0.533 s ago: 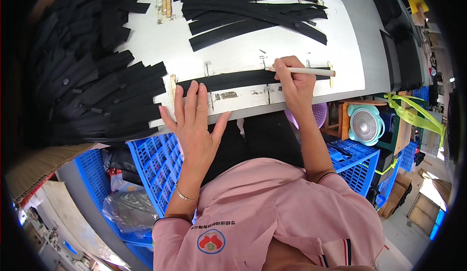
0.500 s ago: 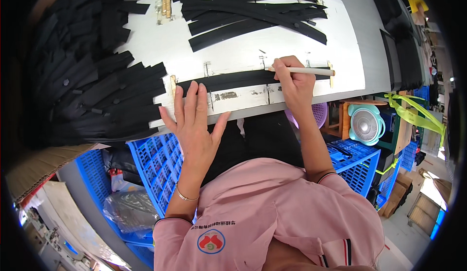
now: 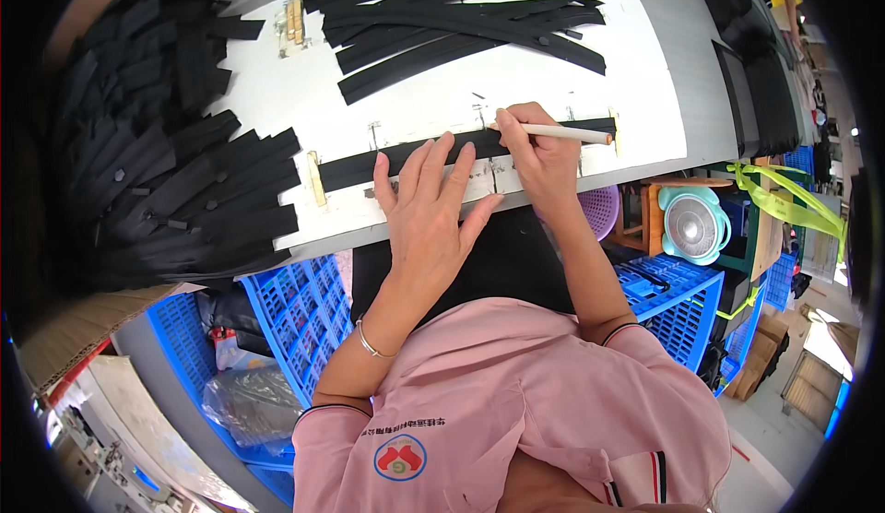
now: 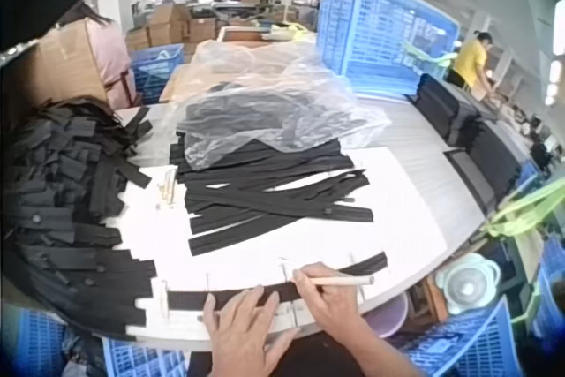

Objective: Marking and preparing zipper components on a template at a manufacturing station.

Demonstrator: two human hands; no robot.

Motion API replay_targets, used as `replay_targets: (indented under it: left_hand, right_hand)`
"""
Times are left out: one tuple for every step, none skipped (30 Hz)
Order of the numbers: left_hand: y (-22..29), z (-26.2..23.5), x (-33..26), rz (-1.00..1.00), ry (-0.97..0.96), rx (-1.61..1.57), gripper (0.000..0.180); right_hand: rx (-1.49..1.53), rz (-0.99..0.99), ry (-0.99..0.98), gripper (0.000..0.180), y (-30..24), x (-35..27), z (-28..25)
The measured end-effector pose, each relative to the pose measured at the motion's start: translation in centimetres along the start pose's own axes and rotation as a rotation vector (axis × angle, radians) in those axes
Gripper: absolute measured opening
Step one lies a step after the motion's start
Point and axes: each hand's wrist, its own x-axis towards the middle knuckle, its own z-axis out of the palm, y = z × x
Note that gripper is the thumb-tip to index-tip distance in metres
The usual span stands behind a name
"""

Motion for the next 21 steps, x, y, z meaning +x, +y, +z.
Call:
replay_targets:
  left_hand:
    - [0.0, 0.0, 0.0, 0.005, -0.004, -0.001, 0.053]
    - [0.0, 0.0, 0.0, 0.002, -0.005, 0.004, 0.054]
    - [0.0, 0.1, 0.0, -0.001, -0.005, 0.009, 0.054]
    - [0.0, 0.1, 0.0, 0.003, -0.009, 0.009, 0.054]
    - [0.0, 0.1, 0.0, -0.007, -0.008, 0.024, 0.054]
    - [0.1, 0.2, 0.0, -0.016, -0.005, 0.04, 0.053]
    - [0.1, 0.2, 0.0, -0.012, -0.009, 0.04, 0.053]
    - [0.1, 0.3, 0.0, -0.016, -0.009, 0.045, 0.053]
    - [0.1, 0.3, 0.0, -0.02, -0.01, 0.049, 0.053]
    - [0.1, 0.4, 0.0, -0.014, -0.012, 0.048, 0.053]
    - [0.0, 0.4, 0.0, -0.01, -0.008, 0.047, 0.053]
    - [0.1, 0.4, 0.1, -0.004, -0.003, 0.045, 0.053]
    - [0.1, 0.5, 0.1, 0.005, -0.006, 0.042, 0.053]
    - [0.1, 0.5, 0.1, -0.003, -0.003, 0.039, 0.052]
    - [0.1, 0.5, 0.2, -0.008, 0.0, 0.035, 0.052]
    - [0.1, 0.6, 0.2, 0.005, -0.002, 0.03, 0.052]
    - [0.1, 0.6, 0.1, -0.008, -0.006, 0.053, 0.052]
    - [0.0, 0.6, 0.1, -0.023, -0.007, 0.079, 0.052]
    - [0.0, 0.6, 0.1, -0.012, -0.007, 0.077, 0.052]
    - [-0.1, 0.7, 0.1, -0.008, -0.003, 0.086, 0.053]
    - [0.0, 0.7, 0.0, -0.007, 0.0, 0.093, 0.053]
  right_hand:
    - [0.033, -0.004, 0.016, 0.016, 0.1, -0.1, 0.0]
    - [0.033, 0.0, 0.022, 0.016, 0.1, -0.2, -0.3]
    - [0.047, 0.019, -0.006, 0.017, -0.1, -0.3, -0.7]
    - [0.062, 0.037, -0.034, 0.019, -0.1, -0.3, -0.9]
    - [0.062, 0.04, -0.029, 0.019, 0.0, -0.3, -0.9]
    - [0.055, -0.008, -0.041, 0.019, 0.1, -0.2, -0.9]
    - [0.047, -0.056, -0.052, 0.02, 0.2, -0.1, -0.8]
    - [0.05, -0.063, -0.044, 0.02, 0.1, 0.0, -0.8]
    - [0.05, -0.061, -0.039, 0.02, 0.2, 0.0, -0.8]
    - [0.022, -0.078, -0.053, 0.019, 0.3, 0.0, -0.8]
    - [-0.007, -0.094, -0.067, 0.018, 0.5, 0.0, -0.9]
    - [-0.01, -0.093, -0.058, 0.018, 0.6, 0.0, -0.9]
    - [-0.009, -0.102, -0.065, 0.018, 0.7, 0.0, -0.9]
    - [-0.008, -0.112, -0.07, 0.017, 0.7, 0.0, -1.0]
    - [-0.013, -0.111, -0.058, 0.017, 0.7, 0.0, -1.0]
    - [0.058, -0.097, -0.066, 0.017, 0.6, -0.1, -0.9]
    - [0.129, -0.083, -0.074, 0.017, 0.6, -0.2, -1.1]
    - [0.185, 0.012, -0.093, 0.017, 0.3, -0.3, -1.6]
    - [0.183, 0.009, -0.083, 0.017, 0.3, -0.3, -2.3]
    - [0.283, 0.026, -0.029, 0.018, 0.3, -0.3, -3.2]
    - [0.383, 0.044, 0.024, 0.019, 0.4, -0.4, -4.3]
